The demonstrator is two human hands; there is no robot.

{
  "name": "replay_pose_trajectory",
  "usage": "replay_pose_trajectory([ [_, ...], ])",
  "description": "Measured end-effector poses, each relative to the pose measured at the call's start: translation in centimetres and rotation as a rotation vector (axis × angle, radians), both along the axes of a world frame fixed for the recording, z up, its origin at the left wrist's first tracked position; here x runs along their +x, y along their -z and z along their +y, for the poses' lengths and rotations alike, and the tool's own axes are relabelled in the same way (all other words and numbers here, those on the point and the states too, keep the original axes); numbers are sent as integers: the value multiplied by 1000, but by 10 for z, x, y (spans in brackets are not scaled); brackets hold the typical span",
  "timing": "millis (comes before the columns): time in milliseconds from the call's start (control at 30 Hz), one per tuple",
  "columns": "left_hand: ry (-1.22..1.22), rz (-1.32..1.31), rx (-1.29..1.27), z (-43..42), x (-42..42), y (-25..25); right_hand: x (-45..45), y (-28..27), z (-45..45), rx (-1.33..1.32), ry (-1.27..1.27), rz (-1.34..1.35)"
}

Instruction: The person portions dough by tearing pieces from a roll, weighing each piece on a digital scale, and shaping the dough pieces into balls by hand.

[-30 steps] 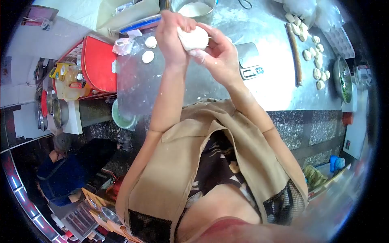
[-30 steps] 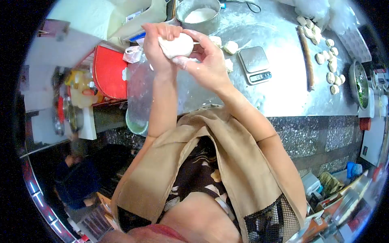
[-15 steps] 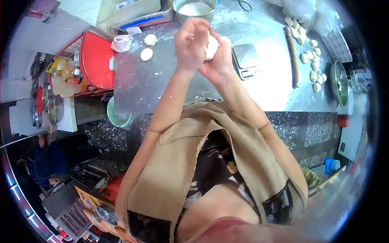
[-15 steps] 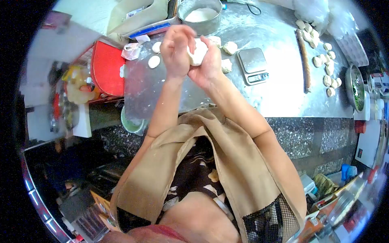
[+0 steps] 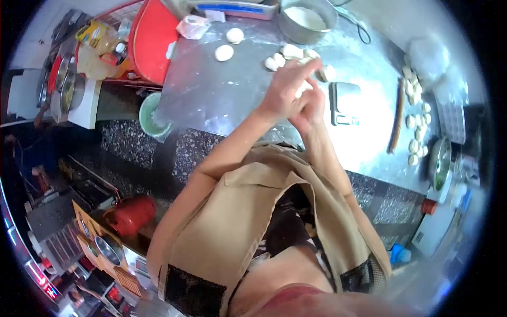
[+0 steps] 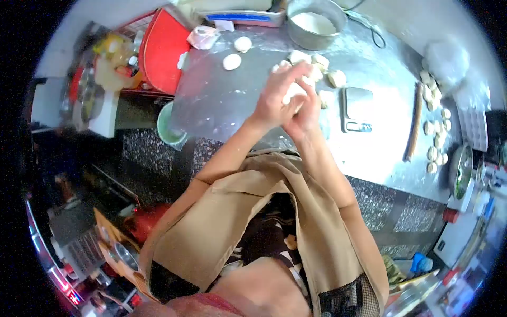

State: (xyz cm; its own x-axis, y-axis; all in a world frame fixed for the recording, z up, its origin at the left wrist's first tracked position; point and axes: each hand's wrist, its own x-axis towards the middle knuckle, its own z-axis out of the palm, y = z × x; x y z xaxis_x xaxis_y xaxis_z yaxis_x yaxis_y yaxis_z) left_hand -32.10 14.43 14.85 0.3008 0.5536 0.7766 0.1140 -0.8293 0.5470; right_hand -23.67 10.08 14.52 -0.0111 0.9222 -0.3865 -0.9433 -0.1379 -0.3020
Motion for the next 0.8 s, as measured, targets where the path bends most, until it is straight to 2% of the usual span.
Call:
replay_pose_trajectory([
  [33,-22,-1,-2,-3,-2,4,-3,6,4,31,-43,-27],
  [67,10,-247,-272,-11,-5,9,-9,10,7,61,-88,-51],
  [100,36,-499,-536,-16,-9,14,-20,4,9,-48,-68,-127],
  [133,-44,-490,-583,-14,-16,19,-34,-3,11,-153,-53,-200],
  [233,-188,-420,-562,1,-47,40,-65,5,24,-81,-102,-224],
  [300,-385,-96,-270,9,-69,57,-80,42,38,-138,-156,-251],
  [333,-308,-18,-511,10,-80,81,-83,67,46,-169,-188,-275],
  [400,-336,-375,-826,15,-98,136,-98,115,72,-248,-265,-224],
  [467,-195,-746,-1118,4,-145,128,-116,148,106,-452,-246,-286],
  [500,-355,-523,-1074,-5,-170,145,-125,158,123,-469,-231,-290],
  [533,-506,-297,-1017,-17,-193,167,-134,167,138,-311,-259,-691],
  [567,-541,-268,-1105,-26,-213,177,-143,176,152,-137,-290,-1087],
  [633,-587,-217,-1202,-46,-254,200,-164,205,174,618,-80,-2040],
  [700,-662,-126,-1204,-61,-274,201,-170,246,178,965,62,-2216],
  [733,-718,-59,-1206,-61,-275,199,-176,246,175,945,190,-2294],
  [800,-717,-68,-1288,-53,-267,201,-179,235,174,828,171,-2329],
])
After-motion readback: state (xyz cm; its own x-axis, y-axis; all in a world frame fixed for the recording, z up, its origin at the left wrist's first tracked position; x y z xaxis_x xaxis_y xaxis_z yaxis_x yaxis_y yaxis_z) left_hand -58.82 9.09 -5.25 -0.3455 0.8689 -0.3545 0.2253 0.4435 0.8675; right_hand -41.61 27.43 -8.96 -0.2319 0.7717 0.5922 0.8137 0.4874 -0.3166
